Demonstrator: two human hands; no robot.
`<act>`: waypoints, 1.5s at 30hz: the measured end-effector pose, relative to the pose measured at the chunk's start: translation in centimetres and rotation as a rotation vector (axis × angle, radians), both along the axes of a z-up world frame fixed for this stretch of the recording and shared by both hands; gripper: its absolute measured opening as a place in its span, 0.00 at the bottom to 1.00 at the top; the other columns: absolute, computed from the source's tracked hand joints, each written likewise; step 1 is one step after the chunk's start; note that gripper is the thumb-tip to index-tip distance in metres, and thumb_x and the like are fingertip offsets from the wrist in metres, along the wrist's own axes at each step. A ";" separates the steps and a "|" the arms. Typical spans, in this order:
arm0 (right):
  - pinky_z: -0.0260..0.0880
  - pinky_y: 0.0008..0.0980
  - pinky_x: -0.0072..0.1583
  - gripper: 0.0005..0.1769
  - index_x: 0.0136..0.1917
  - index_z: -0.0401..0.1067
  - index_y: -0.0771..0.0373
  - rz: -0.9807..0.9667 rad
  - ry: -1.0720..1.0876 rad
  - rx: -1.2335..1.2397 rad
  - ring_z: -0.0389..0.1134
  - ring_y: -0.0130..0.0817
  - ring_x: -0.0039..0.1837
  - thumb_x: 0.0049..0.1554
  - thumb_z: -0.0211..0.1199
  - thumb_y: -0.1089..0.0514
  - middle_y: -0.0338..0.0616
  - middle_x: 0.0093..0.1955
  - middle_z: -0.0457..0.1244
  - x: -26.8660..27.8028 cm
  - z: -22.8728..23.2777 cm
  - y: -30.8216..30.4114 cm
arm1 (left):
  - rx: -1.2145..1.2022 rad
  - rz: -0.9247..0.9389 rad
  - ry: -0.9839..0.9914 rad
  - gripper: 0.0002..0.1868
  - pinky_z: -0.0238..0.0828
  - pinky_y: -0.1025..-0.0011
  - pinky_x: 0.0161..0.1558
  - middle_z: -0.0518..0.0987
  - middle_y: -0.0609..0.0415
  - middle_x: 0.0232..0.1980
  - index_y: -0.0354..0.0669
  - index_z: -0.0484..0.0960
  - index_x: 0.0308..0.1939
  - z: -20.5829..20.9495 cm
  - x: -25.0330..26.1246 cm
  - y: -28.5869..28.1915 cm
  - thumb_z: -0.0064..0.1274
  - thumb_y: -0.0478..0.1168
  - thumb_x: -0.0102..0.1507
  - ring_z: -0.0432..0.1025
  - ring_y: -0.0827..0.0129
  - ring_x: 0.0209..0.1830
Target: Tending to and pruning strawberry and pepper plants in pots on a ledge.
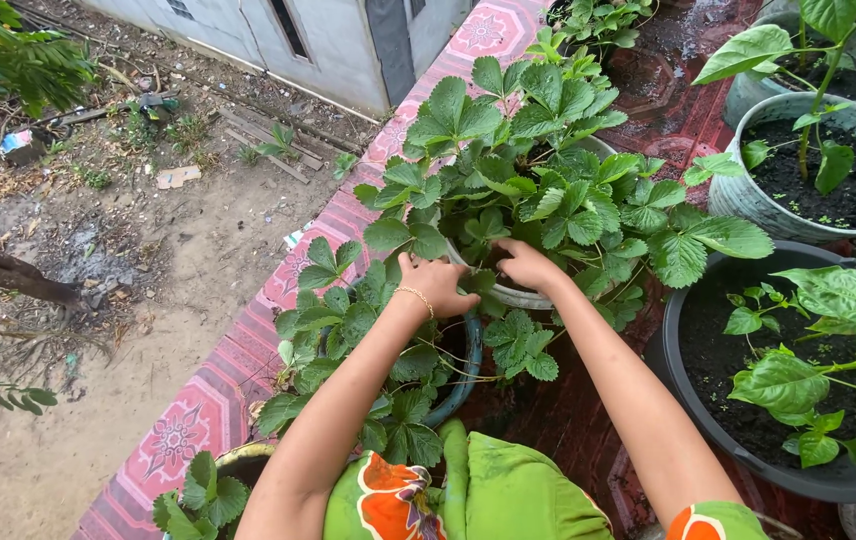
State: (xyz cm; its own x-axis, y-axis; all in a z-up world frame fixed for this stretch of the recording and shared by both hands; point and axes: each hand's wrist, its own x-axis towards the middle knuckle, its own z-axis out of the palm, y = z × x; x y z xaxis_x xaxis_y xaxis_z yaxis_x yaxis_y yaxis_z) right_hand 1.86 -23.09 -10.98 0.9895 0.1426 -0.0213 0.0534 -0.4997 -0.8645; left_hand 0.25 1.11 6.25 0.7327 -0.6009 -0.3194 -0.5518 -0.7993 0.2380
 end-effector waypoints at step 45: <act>0.70 0.29 0.49 0.15 0.56 0.78 0.58 -0.074 0.172 -0.015 0.67 0.27 0.44 0.61 0.60 0.50 0.38 0.53 0.66 -6.2 10.2 2.7 | -0.125 0.330 -0.591 0.11 0.50 0.33 0.66 0.72 0.49 0.63 0.42 0.89 0.40 -15.2 9.9 -6.5 0.59 0.38 0.55 0.59 0.46 0.70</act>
